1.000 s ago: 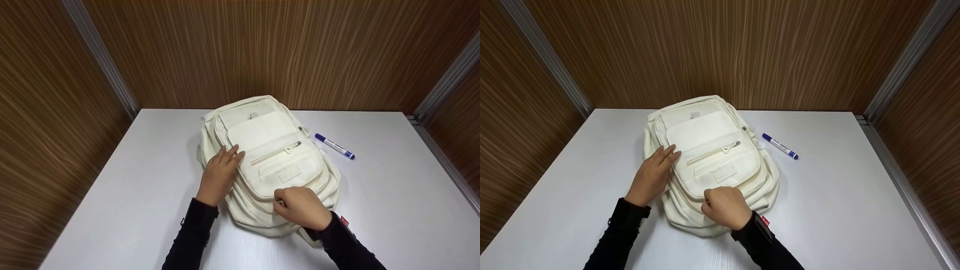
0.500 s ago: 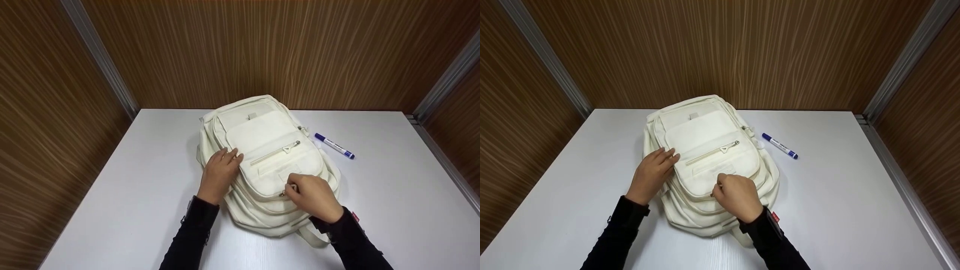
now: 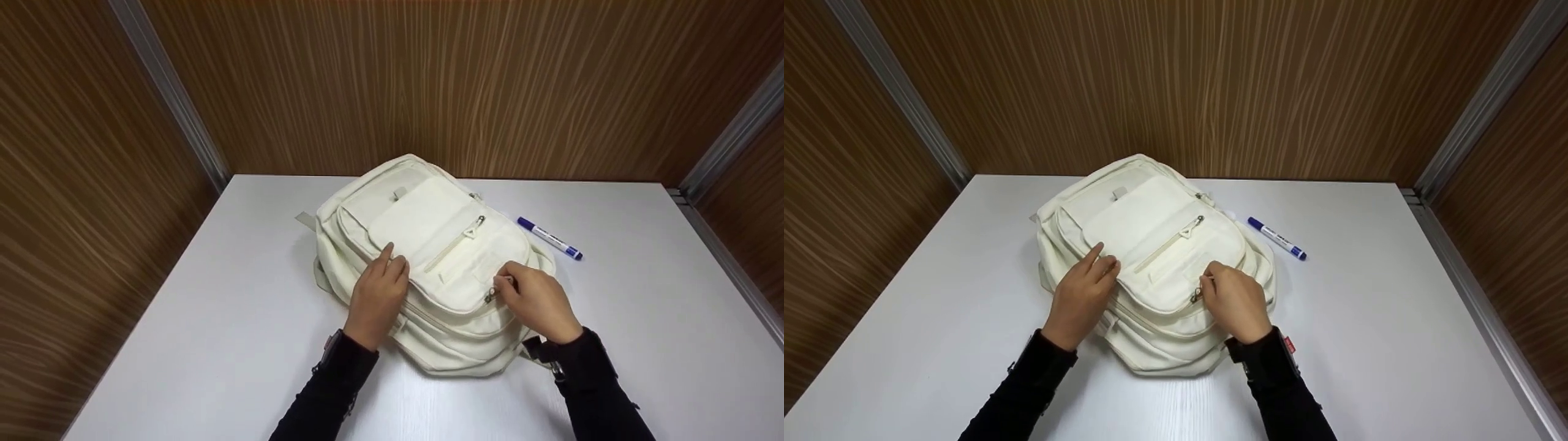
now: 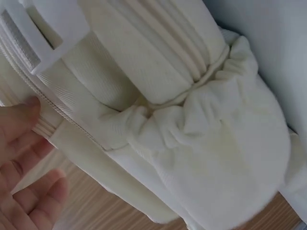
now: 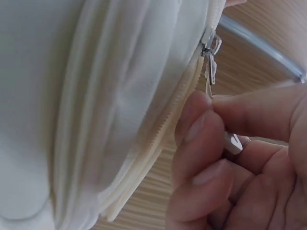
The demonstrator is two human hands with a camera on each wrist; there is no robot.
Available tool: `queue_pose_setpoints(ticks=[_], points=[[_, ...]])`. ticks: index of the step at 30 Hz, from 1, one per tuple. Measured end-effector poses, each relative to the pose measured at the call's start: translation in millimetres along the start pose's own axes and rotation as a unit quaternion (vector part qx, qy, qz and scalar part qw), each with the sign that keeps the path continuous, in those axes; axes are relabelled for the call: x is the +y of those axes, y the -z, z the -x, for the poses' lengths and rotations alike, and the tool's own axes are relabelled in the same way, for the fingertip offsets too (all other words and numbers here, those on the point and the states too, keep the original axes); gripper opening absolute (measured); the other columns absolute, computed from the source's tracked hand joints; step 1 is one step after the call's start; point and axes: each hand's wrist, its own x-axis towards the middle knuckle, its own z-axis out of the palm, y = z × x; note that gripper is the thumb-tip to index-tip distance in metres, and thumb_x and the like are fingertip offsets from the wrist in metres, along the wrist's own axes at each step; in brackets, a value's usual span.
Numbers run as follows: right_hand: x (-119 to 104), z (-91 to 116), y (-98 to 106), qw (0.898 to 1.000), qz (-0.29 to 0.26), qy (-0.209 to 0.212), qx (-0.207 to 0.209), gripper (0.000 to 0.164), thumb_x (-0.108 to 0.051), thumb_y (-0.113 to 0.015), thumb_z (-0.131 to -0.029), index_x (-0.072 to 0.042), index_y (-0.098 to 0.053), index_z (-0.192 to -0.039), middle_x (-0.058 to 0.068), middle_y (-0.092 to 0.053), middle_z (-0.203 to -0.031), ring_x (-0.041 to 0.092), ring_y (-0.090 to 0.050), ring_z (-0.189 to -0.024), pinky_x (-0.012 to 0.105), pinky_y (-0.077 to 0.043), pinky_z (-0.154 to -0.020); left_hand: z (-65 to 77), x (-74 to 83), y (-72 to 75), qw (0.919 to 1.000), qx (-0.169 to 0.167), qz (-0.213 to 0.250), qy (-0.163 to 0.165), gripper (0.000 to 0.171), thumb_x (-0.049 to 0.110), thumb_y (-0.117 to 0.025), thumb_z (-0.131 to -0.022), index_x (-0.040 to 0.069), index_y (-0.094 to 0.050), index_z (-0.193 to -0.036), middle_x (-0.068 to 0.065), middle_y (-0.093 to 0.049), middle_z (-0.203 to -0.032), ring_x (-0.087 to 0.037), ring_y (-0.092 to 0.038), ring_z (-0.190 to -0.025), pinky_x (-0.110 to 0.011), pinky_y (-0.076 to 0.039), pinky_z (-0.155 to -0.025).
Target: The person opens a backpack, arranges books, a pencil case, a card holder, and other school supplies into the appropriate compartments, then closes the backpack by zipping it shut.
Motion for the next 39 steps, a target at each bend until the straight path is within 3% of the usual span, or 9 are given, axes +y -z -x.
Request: queue_pose_setpoints(ticks=[8,13,19,22,25,30,34,39], points=[[21.3,-7.8,0.9,0.999,-0.003,-0.035,0.041,0.012,-0.013,-0.059,-0.095,-0.007,-0.068,-0.09,0.005,-0.063,-0.071,0.019,-0.053,-0.061,0.032,-0.039,-0.058,-6.8,20.8,5.5,0.9996,0.006,-0.019,-0.018,0.009,0.0,-0.07,-0.08,0.007,-0.075,-0.082,-0.002,-0.064,-0.087,-0.022,-0.066,-0.11,-0.028,-0.054,-0.093],[31.9,-10.8,2.2,0.994,-0.005,-0.062,0.089,0.015,-0.015,-0.057,-0.096,-0.005,-0.068,-0.094,0.012,-0.069,-0.076,0.024,-0.057,-0.06,0.035,-0.04,-0.056,-16.9,34.5,4.0,0.9993,0.014,-0.015,-0.032,0.011,0.003,-0.072,-0.078,0.012,-0.073,-0.071,0.0,-0.064,-0.084,-0.02,-0.068,-0.102,-0.027,-0.053,-0.094],[38.2,-10.3,1.3,0.99,0.013,-0.077,0.114,0.016,-0.017,-0.057,-0.094,-0.006,-0.069,-0.091,0.012,-0.07,-0.077,0.022,-0.055,-0.057,0.033,-0.037,-0.052,-22.6,41.3,2.5,0.9991,0.004,0.02,-0.036,0.009,0.004,-0.073,-0.077,0.013,-0.074,-0.076,0.001,-0.067,-0.088,-0.017,-0.068,-0.1,-0.027,-0.053,-0.095],[37.7,-7.9,2.1,0.992,0.034,-0.072,0.097,0.017,-0.017,-0.056,-0.091,-0.008,-0.067,-0.082,0.007,-0.063,-0.066,0.019,-0.049,-0.053,0.03,-0.032,-0.049,-19.6,32.0,3.5,0.9965,-0.023,0.078,-0.022,0.012,0.009,-0.075,-0.08,0.016,-0.075,-0.09,0.0,-0.07,-0.1,-0.02,-0.066,-0.109,-0.033,-0.051,-0.1],[34.4,-5.1,5.3,0.995,0.054,-0.063,0.063,0.017,-0.016,-0.055,-0.088,-0.012,-0.061,-0.072,0.001,-0.054,-0.058,0.017,-0.045,-0.052,0.029,-0.029,-0.048,-12.1,12.4,4.6,0.9896,-0.068,0.127,0.011,0.03,0.023,-0.074,-0.083,0.021,-0.071,-0.112,-0.002,-0.068,-0.122,-0.024,-0.06,-0.123,-0.041,-0.045,-0.109],[23.6,0.3,10.8,0.996,0.082,-0.037,-0.012,0.021,-0.015,-0.057,-0.083,-0.017,-0.053,-0.063,-0.004,-0.049,-0.055,0.015,-0.044,-0.051,0.031,-0.03,-0.055,1.1,-23.2,7.7,0.9779,-0.127,0.136,0.095,0.058,0.028,-0.077,-0.08,0.023,-0.057,-0.134,-0.004,-0.055,-0.143,-0.027,-0.049,-0.135,-0.045,-0.033,-0.117],[13.9,5.4,12.1,0.994,0.092,-0.014,-0.049,0.029,-0.014,-0.059,-0.084,-0.019,-0.045,-0.058,-0.007,-0.045,-0.053,0.012,-0.043,-0.05,0.03,-0.031,-0.055,8.2,-35.5,8.9,0.9729,-0.138,0.136,0.127,0.058,0.027,-0.077,-0.081,0.023,-0.057,-0.136,-0.005,-0.055,-0.142,-0.027,-0.052,-0.132,-0.045,-0.032,-0.117],[4.0,11.3,10.7,0.992,0.117,0.015,-0.042,0.036,-0.011,-0.058,-0.08,-0.02,-0.034,-0.055,-0.008,-0.032,-0.053,0.01,-0.035,-0.05,0.027,-0.026,-0.048,11.4,-33.7,7.7,0.9777,-0.124,0.121,0.118,0.053,0.026,-0.074,-0.084,0.022,-0.059,-0.134,-0.008,-0.059,-0.139,-0.027,-0.059,-0.125,-0.041,-0.043,-0.109]])
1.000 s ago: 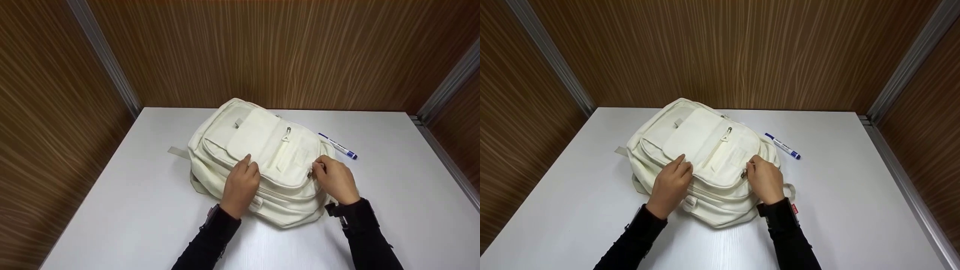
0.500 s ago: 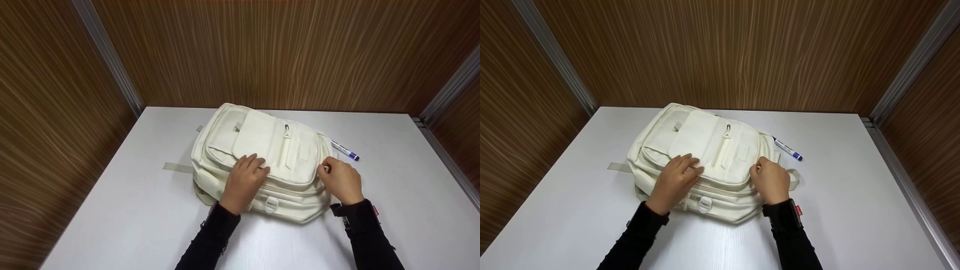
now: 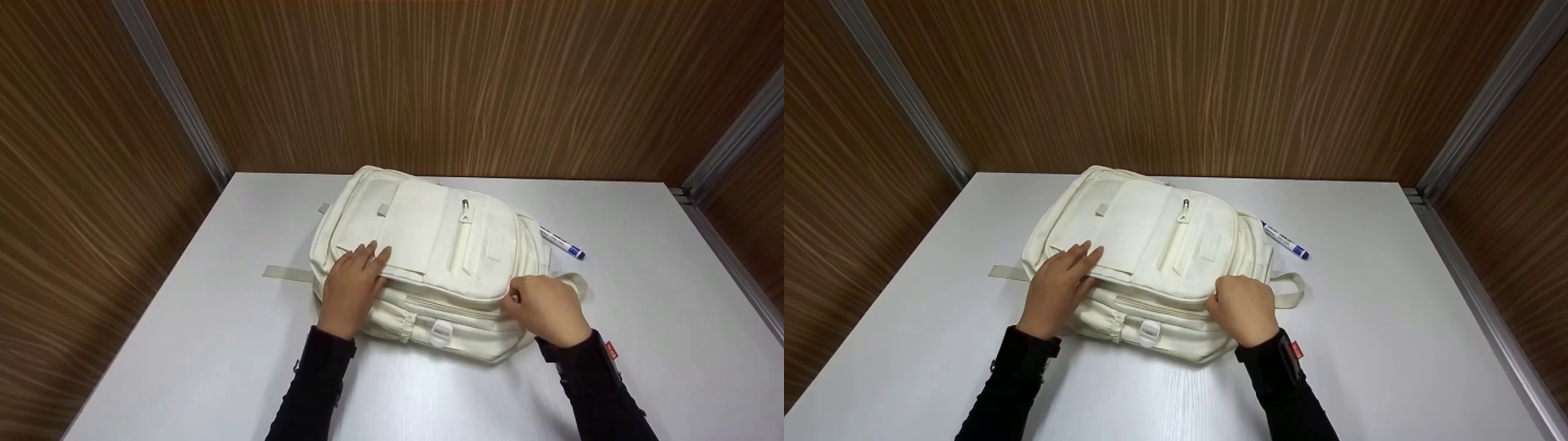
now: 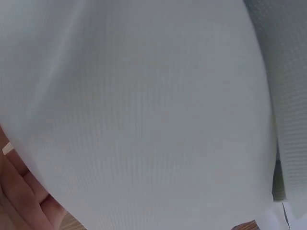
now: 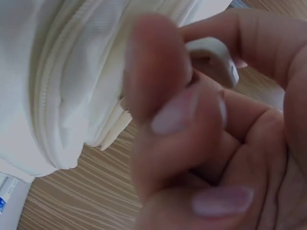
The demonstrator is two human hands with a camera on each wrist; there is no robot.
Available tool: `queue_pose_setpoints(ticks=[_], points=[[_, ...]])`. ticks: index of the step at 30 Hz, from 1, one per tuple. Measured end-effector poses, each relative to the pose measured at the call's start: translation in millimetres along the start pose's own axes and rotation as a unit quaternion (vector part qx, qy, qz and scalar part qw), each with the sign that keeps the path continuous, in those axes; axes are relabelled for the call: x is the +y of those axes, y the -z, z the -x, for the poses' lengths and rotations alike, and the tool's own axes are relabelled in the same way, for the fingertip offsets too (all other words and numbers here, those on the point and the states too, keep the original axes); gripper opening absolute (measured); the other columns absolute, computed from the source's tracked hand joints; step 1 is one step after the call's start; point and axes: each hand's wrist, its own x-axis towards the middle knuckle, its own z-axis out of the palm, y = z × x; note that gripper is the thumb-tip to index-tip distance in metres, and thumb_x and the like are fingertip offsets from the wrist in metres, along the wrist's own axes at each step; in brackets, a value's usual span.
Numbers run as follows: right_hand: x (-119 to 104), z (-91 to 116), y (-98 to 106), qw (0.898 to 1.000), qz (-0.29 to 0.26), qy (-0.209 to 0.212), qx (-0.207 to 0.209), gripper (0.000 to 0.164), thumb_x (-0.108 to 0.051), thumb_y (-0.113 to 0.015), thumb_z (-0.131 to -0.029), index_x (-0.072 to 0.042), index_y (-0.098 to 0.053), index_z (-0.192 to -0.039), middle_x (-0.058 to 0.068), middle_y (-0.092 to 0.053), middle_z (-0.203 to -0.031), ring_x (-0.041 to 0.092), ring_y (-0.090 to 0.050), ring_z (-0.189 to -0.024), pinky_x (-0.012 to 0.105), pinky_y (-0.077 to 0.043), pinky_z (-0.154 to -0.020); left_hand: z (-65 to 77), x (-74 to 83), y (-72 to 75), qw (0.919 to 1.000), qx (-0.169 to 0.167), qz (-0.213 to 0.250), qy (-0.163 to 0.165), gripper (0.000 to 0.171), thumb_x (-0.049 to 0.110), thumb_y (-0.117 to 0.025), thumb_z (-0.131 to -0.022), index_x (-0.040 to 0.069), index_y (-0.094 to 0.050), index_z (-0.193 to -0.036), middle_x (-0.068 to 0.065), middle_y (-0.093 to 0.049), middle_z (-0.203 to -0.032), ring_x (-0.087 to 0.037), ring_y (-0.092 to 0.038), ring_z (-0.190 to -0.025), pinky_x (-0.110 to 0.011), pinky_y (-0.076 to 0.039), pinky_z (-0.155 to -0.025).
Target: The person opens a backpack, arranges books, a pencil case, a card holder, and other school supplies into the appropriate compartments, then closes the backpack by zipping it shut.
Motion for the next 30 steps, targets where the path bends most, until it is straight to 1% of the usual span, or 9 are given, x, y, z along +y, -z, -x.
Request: queue_pose_setpoints(ticks=[6,10,16,18,21,23,26,28,30], points=[[-18.2,6.7,-4.3,0.998,0.029,0.047,0.02,0.042,-0.01,-0.061,-0.076,-0.022,-0.028,-0.054,-0.011,-0.023,-0.053,0.01,-0.028,-0.05,0.027,-0.022,-0.045,0.7,1.9,-3.8,0.9994,0.02,-0.025,-0.009,0.053,0.027,-0.076,-0.082,0.021,-0.061,-0.132,-0.009,-0.061,-0.135,-0.027,-0.064,-0.119,-0.039,-0.05,-0.101],[-34.8,8.5,-12.5,0.996,0.023,0.083,0.034,0.041,-0.011,-0.063,-0.077,-0.02,-0.031,-0.053,-0.013,-0.022,-0.051,0.008,-0.026,-0.048,0.026,-0.022,-0.045,0.7,1.8,-4.4,0.9988,0.026,-0.038,-0.013,0.051,0.029,-0.076,-0.082,0.021,-0.062,-0.131,-0.009,-0.063,-0.134,-0.027,-0.065,-0.116,-0.039,-0.051,-0.098],[-64.7,4.7,-40.4,0.99,-0.011,0.116,0.085,0.032,-0.015,-0.067,-0.083,-0.02,-0.047,-0.059,-0.014,-0.038,-0.05,0.006,-0.037,-0.047,0.026,-0.032,-0.045,0.1,3.4,-3.4,0.9986,0.032,-0.04,-0.013,0.05,0.029,-0.076,-0.082,0.021,-0.063,-0.13,-0.009,-0.064,-0.132,-0.027,-0.066,-0.115,-0.04,-0.052,-0.095],[-73.8,2.0,-48.9,0.986,-0.019,0.127,0.103,0.029,-0.016,-0.067,-0.085,-0.02,-0.05,-0.061,-0.013,-0.043,-0.051,0.007,-0.042,-0.047,0.026,-0.035,-0.046,-0.6,3.7,-3.1,0.9984,0.034,-0.044,-0.013,0.051,0.029,-0.077,-0.081,0.022,-0.063,-0.129,-0.008,-0.064,-0.132,-0.027,-0.066,-0.115,-0.04,-0.052,-0.095],[-85.7,-3.5,-57.1,0.983,-0.039,0.138,0.117,0.027,-0.016,-0.068,-0.086,-0.019,-0.053,-0.064,-0.011,-0.048,-0.054,0.008,-0.047,-0.049,0.027,-0.038,-0.047,-1.5,4.0,-3.0,0.9977,0.038,-0.055,-0.015,0.051,0.029,-0.078,-0.08,0.022,-0.063,-0.129,-0.007,-0.064,-0.132,-0.026,-0.066,-0.114,-0.039,-0.053,-0.094],[-91.8,-7.7,-59.9,0.982,-0.052,0.137,0.117,0.025,-0.016,-0.068,-0.087,-0.017,-0.056,-0.066,-0.01,-0.052,-0.056,0.008,-0.049,-0.051,0.027,-0.04,-0.049,-1.5,3.5,-3.7,0.9972,0.041,-0.06,-0.018,0.052,0.029,-0.078,-0.08,0.022,-0.064,-0.129,-0.007,-0.065,-0.131,-0.025,-0.066,-0.114,-0.039,-0.053,-0.094],[-96.4,-11.7,-61.6,0.984,-0.074,0.13,0.097,0.022,-0.017,-0.068,-0.089,-0.016,-0.058,-0.069,-0.01,-0.055,-0.059,0.006,-0.049,-0.053,0.025,-0.04,-0.051,-0.6,2.5,-5.3,0.9965,0.047,-0.065,-0.023,0.052,0.029,-0.079,-0.079,0.022,-0.064,-0.129,-0.006,-0.065,-0.13,-0.025,-0.066,-0.113,-0.039,-0.052,-0.094],[-95.4,-12.5,-60.4,0.985,-0.087,0.126,0.074,0.019,-0.022,-0.068,-0.09,-0.017,-0.062,-0.073,-0.011,-0.057,-0.061,0.004,-0.05,-0.054,0.023,-0.041,-0.053,-0.1,2.2,-5.7,0.9963,0.048,-0.067,-0.025,0.053,0.029,-0.079,-0.079,0.021,-0.064,-0.129,-0.007,-0.065,-0.131,-0.025,-0.066,-0.114,-0.039,-0.052,-0.095],[-89.9,-12.6,-57.0,0.986,-0.105,0.118,0.058,0.015,-0.028,-0.067,-0.091,-0.018,-0.068,-0.08,-0.012,-0.06,-0.064,0.002,-0.052,-0.056,0.022,-0.043,-0.054,-0.1,3.5,-4.7,0.997,0.037,-0.065,-0.022,0.054,0.031,-0.077,-0.081,0.019,-0.062,-0.131,-0.009,-0.064,-0.133,-0.027,-0.064,-0.117,-0.04,-0.05,-0.098]])
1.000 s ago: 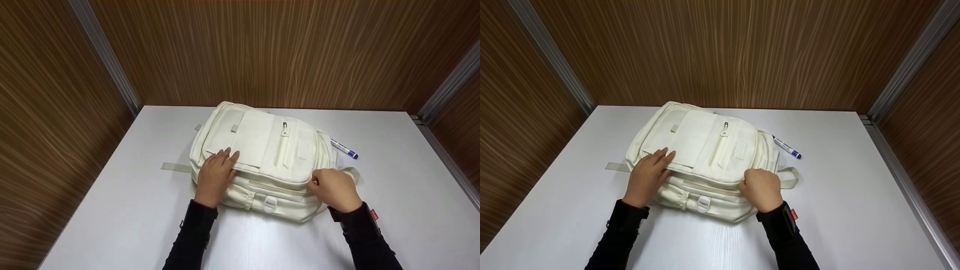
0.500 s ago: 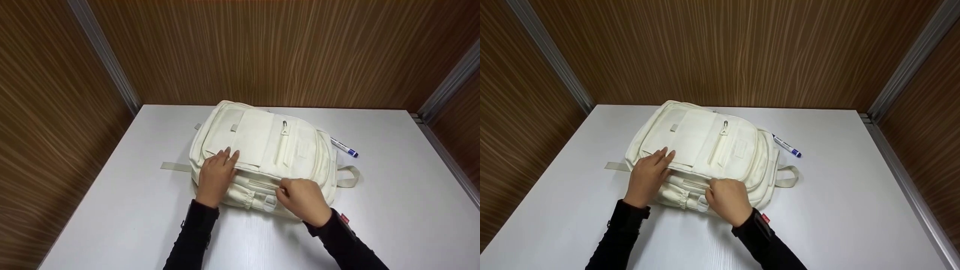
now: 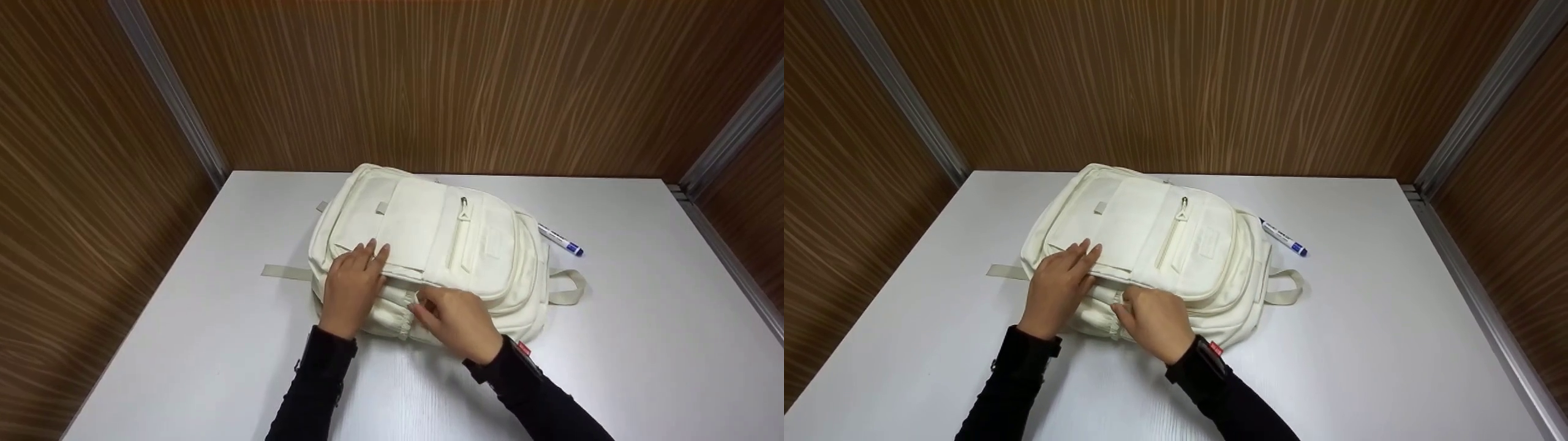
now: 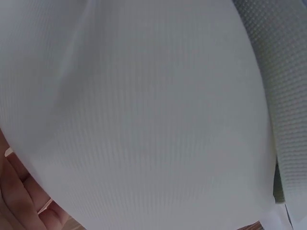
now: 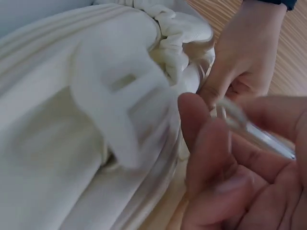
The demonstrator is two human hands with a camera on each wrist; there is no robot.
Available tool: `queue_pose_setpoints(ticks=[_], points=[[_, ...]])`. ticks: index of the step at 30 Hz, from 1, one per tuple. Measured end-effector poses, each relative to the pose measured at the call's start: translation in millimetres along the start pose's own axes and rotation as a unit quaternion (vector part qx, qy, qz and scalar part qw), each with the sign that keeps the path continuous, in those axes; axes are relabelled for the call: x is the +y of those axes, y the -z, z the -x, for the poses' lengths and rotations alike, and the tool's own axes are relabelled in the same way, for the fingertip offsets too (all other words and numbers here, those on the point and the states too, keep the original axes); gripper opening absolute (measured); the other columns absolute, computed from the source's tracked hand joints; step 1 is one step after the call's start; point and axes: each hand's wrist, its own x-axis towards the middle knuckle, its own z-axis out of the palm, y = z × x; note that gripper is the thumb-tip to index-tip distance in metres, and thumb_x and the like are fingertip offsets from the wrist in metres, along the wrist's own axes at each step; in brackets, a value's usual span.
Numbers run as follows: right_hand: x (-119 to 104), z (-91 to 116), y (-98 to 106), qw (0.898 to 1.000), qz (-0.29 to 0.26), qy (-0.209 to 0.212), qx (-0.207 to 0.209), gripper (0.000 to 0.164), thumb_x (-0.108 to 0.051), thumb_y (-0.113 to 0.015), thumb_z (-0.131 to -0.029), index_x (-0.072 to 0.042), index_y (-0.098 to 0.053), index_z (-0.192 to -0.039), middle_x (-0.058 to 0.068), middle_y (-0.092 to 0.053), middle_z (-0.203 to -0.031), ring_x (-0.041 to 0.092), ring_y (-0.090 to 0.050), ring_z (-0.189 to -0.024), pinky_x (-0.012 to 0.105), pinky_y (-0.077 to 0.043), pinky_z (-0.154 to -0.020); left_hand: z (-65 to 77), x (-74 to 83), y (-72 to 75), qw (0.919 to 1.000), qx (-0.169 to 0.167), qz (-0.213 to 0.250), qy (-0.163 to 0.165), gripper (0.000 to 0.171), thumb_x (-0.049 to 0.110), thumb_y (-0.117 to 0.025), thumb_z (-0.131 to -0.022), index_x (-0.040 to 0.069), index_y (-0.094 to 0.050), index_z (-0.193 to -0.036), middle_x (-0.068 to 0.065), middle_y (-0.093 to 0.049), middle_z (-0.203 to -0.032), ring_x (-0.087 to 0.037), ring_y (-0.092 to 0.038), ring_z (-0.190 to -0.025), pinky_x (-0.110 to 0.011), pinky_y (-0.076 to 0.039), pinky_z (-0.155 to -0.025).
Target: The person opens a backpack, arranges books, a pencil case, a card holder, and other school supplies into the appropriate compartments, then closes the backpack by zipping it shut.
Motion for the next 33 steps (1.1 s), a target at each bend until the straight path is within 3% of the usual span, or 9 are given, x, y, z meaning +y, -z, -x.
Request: queue_pose_setpoints(ticks=[3,6,10,14,17,20,24,30,33], points=[[15.0,2.6,11.7,0.999,-0.03,-0.018,0.014,0.014,-0.031,-0.067,-0.092,-0.019,-0.073,-0.088,-0.01,-0.067,-0.07,0.002,-0.057,-0.06,0.023,-0.048,-0.06,-0.2,5.3,4.4,0.9991,-0.04,0.017,0.005,0.058,0.039,-0.07,-0.087,0.015,-0.055,-0.138,-0.014,-0.056,-0.14,-0.031,-0.056,-0.127,-0.045,-0.043,-0.108],[41.3,3.9,27.0,0.996,-0.034,-0.034,0.071,0.013,-0.024,-0.068,-0.092,-0.013,-0.074,-0.09,-0.003,-0.071,-0.075,0.007,-0.061,-0.064,0.029,-0.053,-0.063,-2.0,16.3,9.6,0.9957,-0.083,0.041,0.006,0.063,0.049,-0.059,-0.092,0.016,-0.047,-0.144,-0.017,-0.044,-0.15,-0.037,-0.042,-0.139,-0.051,-0.033,-0.116],[84.6,8.6,47.7,0.989,0.01,-0.081,0.122,0.018,-0.018,-0.066,-0.092,-0.004,-0.07,-0.103,0.012,-0.072,-0.093,0.025,-0.067,-0.079,0.042,-0.055,-0.07,-3.2,41.5,11.0,0.9926,-0.107,0.04,-0.042,0.068,0.059,-0.054,-0.091,0.022,-0.044,-0.146,-0.01,-0.036,-0.156,-0.039,-0.032,-0.145,-0.053,-0.026,-0.119],[121.5,18.0,61.3,0.986,0.028,-0.151,0.064,0.04,-0.022,-0.059,-0.096,-0.006,-0.057,-0.132,0.023,-0.06,-0.13,0.046,-0.058,-0.114,0.061,-0.047,-0.091,1.3,70.3,5.4,0.9883,-0.087,0.019,-0.123,0.068,0.063,-0.055,-0.088,0.027,-0.046,-0.145,-0.003,-0.04,-0.155,-0.037,-0.033,-0.144,-0.054,-0.027,-0.118],[135.8,24.2,64.7,0.984,0.012,-0.178,-0.008,0.048,-0.026,-0.053,-0.1,-0.007,-0.046,-0.144,0.027,-0.049,-0.142,0.051,-0.046,-0.129,0.067,-0.036,-0.103,6.6,84.8,0.9,0.9851,-0.066,0.003,-0.159,0.07,0.065,-0.057,-0.086,0.029,-0.047,-0.144,0.001,-0.043,-0.154,-0.035,-0.034,-0.145,-0.055,-0.029,-0.117],[138.3,26.5,64.3,0.983,0.014,-0.176,-0.044,0.05,-0.028,-0.051,-0.101,-0.006,-0.044,-0.145,0.03,-0.05,-0.14,0.052,-0.041,-0.133,0.068,-0.032,-0.106,10.0,90.4,-2.0,0.9845,-0.052,-0.027,-0.165,0.071,0.066,-0.058,-0.084,0.029,-0.047,-0.145,0.006,-0.045,-0.152,-0.031,-0.035,-0.145,-0.053,-0.03,-0.117],[133.2,25.6,61.0,0.985,0.058,-0.151,-0.056,0.047,-0.025,-0.051,-0.1,-0.007,-0.047,-0.144,0.032,-0.058,-0.128,0.053,-0.046,-0.129,0.069,-0.039,-0.099,11.0,89.5,-3.7,0.9843,-0.048,-0.059,-0.159,0.072,0.066,-0.057,-0.084,0.031,-0.045,-0.146,0.011,-0.045,-0.152,-0.026,-0.034,-0.146,-0.049,-0.03,-0.118],[121.1,23.6,56.0,0.983,0.122,-0.119,-0.062,0.042,-0.023,-0.052,-0.098,-0.004,-0.055,-0.136,0.031,-0.069,-0.087,0.052,-0.057,-0.115,0.063,-0.051,-0.08,9.7,83.8,-3.3,0.9852,-0.069,-0.055,-0.147,0.064,0.06,-0.054,-0.089,0.031,-0.046,-0.145,0.012,-0.04,-0.155,-0.022,-0.031,-0.148,-0.047,-0.026,-0.12],[111.1,23.1,54.3,0.981,0.149,-0.111,-0.053,0.038,-0.023,-0.056,-0.096,-0.003,-0.061,-0.128,0.026,-0.068,-0.076,0.049,-0.066,-0.097,0.059,-0.053,-0.07,8.3,79.3,-3.2,0.9873,-0.061,-0.046,-0.139,0.054,0.052,-0.059,-0.089,0.03,-0.054,-0.138,0.011,-0.044,-0.153,-0.021,-0.034,-0.147,-0.047,-0.028,-0.119]])
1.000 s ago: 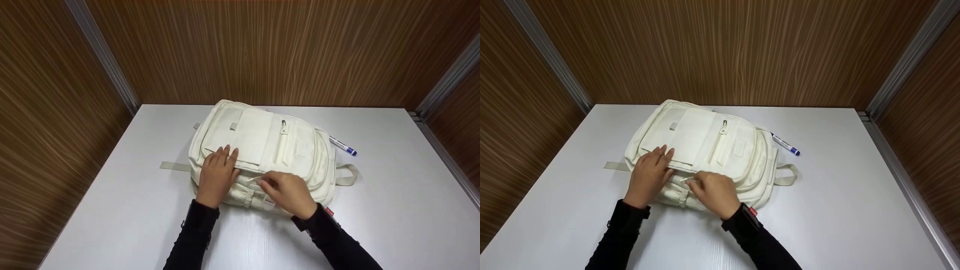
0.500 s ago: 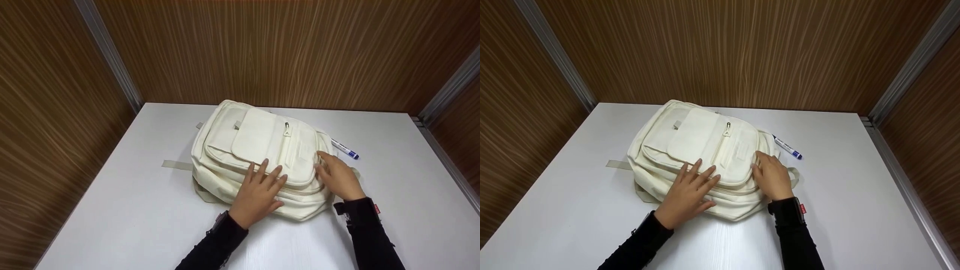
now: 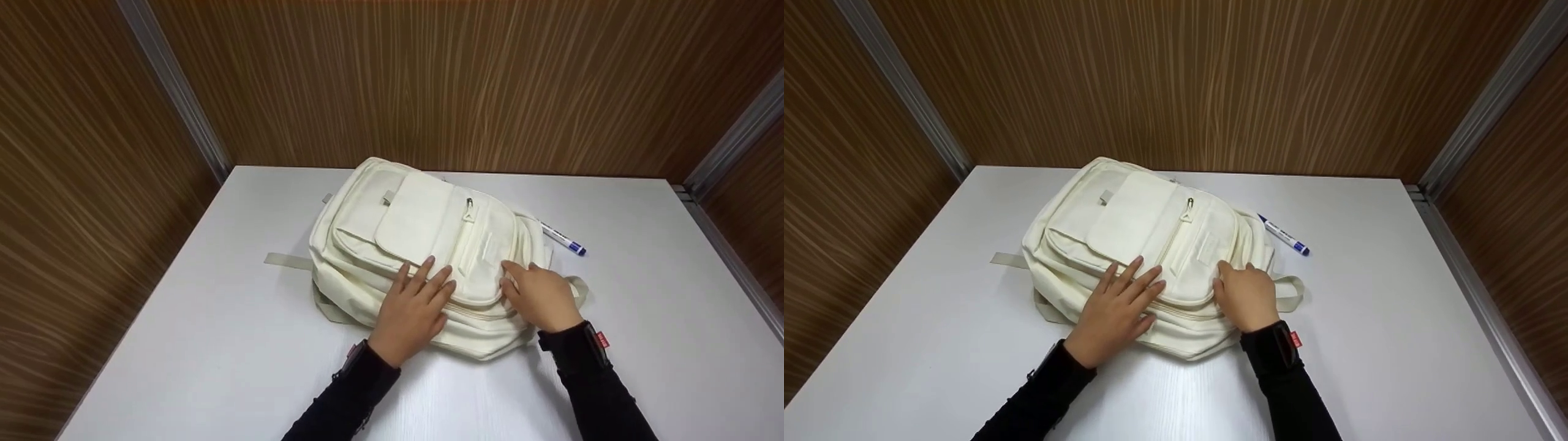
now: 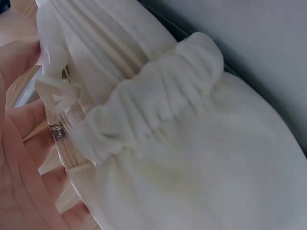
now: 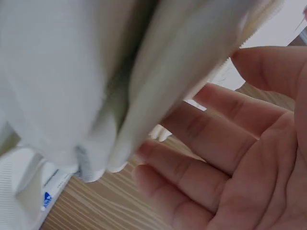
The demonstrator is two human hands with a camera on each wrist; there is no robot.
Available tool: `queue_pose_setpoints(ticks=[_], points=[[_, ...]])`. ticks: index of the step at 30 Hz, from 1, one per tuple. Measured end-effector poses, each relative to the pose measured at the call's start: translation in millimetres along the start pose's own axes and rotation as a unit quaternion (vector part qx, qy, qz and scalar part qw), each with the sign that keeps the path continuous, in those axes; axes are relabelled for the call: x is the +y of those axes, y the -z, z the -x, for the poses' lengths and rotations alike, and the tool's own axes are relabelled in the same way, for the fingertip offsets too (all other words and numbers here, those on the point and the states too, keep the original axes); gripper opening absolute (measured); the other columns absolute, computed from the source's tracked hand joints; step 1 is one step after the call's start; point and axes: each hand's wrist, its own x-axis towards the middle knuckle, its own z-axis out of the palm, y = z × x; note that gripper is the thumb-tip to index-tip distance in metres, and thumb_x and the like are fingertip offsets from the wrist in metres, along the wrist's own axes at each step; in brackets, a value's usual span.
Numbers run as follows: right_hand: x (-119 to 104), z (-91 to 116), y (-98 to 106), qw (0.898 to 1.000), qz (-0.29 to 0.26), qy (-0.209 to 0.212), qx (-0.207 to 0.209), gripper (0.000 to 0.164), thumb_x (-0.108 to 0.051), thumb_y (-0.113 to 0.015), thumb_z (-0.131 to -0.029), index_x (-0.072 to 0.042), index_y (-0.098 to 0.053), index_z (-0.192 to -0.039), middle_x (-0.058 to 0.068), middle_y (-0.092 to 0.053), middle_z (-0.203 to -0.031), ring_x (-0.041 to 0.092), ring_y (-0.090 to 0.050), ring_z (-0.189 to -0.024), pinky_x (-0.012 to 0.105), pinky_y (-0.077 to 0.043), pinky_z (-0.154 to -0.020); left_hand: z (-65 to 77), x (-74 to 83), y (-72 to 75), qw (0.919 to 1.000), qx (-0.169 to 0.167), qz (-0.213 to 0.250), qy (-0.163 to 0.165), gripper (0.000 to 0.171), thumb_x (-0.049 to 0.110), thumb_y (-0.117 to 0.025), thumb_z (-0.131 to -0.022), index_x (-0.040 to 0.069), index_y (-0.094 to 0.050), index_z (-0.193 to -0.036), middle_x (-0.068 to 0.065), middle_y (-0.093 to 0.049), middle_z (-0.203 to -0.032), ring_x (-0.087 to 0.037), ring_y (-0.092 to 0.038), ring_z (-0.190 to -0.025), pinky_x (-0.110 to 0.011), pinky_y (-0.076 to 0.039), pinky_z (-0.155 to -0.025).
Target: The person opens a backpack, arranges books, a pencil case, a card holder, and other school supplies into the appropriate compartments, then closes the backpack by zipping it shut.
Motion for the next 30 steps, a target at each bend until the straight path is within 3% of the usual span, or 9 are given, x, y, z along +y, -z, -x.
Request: queue_pose_setpoints(ticks=[5,9,12,17,21,25,28,30], points=[[-21.9,4.6,2.7,0.999,0.039,-0.002,0.024,0.026,-0.027,-0.061,-0.092,-0.005,-0.071,-0.103,0.015,-0.065,-0.062,0.038,-0.064,-0.064,0.051,-0.048,-0.061,-0.2,-11.1,1.1,0.9991,0.033,0.023,0.013,0.027,0.034,-0.066,-0.087,0.027,-0.065,-0.114,0.01,-0.054,-0.144,-0.021,-0.043,-0.141,-0.051,-0.035,-0.115],[-37.8,9.4,3.9,0.999,0.039,0.007,0.023,0.024,-0.03,-0.063,-0.092,-0.008,-0.067,-0.081,0.006,-0.061,-0.057,0.033,-0.062,-0.062,0.051,-0.048,-0.072,0.2,-22.7,3.7,0.9978,0.047,0.038,0.028,0.006,0.027,-0.065,-0.089,0.024,-0.066,-0.093,0.012,-0.059,-0.138,-0.025,-0.047,-0.138,-0.053,-0.036,-0.113],[-46.7,13.6,4.5,0.999,0.035,0.024,0.016,0.027,-0.031,-0.064,-0.092,-0.01,-0.063,-0.074,0.003,-0.058,-0.056,0.03,-0.061,-0.061,0.05,-0.048,-0.074,0.7,-31.3,4.0,0.9973,0.044,0.047,0.036,0.002,0.023,-0.066,-0.087,0.021,-0.065,-0.086,0.013,-0.061,-0.135,-0.029,-0.047,-0.137,-0.055,-0.036,-0.113],[-61.5,18.8,1.3,0.997,0.033,0.063,0.021,0.03,-0.032,-0.067,-0.09,-0.011,-0.059,-0.07,0.002,-0.055,-0.054,0.028,-0.058,-0.056,0.045,-0.047,-0.066,1.6,-44.4,2.1,0.9968,0.028,0.057,0.047,0.01,0.014,-0.071,-0.081,0.02,-0.064,-0.085,0.014,-0.061,-0.136,-0.031,-0.046,-0.138,-0.057,-0.036,-0.113],[-71.2,20.1,-2.2,0.995,0.009,0.093,0.019,0.027,-0.032,-0.067,-0.09,-0.011,-0.063,-0.073,0.0,-0.059,-0.055,0.025,-0.059,-0.055,0.042,-0.047,-0.063,2.7,-48.2,2.7,0.9959,0.007,0.054,0.072,0.012,0.011,-0.072,-0.081,0.018,-0.065,-0.087,0.013,-0.059,-0.138,-0.03,-0.045,-0.139,-0.056,-0.034,-0.114],[-68.1,15.8,-2.4,0.996,-0.053,0.065,0.023,0.019,-0.028,-0.066,-0.091,-0.01,-0.071,-0.091,-0.003,-0.064,-0.065,0.02,-0.059,-0.065,0.038,-0.047,-0.062,2.4,-36.5,9.8,0.994,-0.036,0.052,0.089,0.012,0.02,-0.068,-0.086,0.015,-0.066,-0.097,0.004,-0.056,-0.143,-0.032,-0.042,-0.141,-0.055,-0.033,-0.115],[-54.6,9.4,-1.7,0.993,-0.091,0.027,0.07,0.019,-0.019,-0.066,-0.089,-0.006,-0.069,-0.103,0.003,-0.063,-0.082,0.023,-0.056,-0.079,0.038,-0.047,-0.065,0.8,-21.5,17.2,0.9936,-0.074,0.052,0.068,0.034,0.035,-0.062,-0.092,0.012,-0.063,-0.117,-0.003,-0.051,-0.147,-0.033,-0.039,-0.143,-0.052,-0.032,-0.117],[-41.5,5.3,-2.1,0.99,-0.104,0.01,0.094,0.026,-0.015,-0.065,-0.087,-0.002,-0.065,-0.11,0.013,-0.062,-0.101,0.032,-0.057,-0.094,0.044,-0.049,-0.073,-0.5,-12.3,19.8,0.9935,-0.089,0.057,0.043,0.046,0.043,-0.058,-0.093,0.013,-0.058,-0.129,-0.004,-0.049,-0.149,-0.032,-0.038,-0.143,-0.049,-0.031,-0.118]])
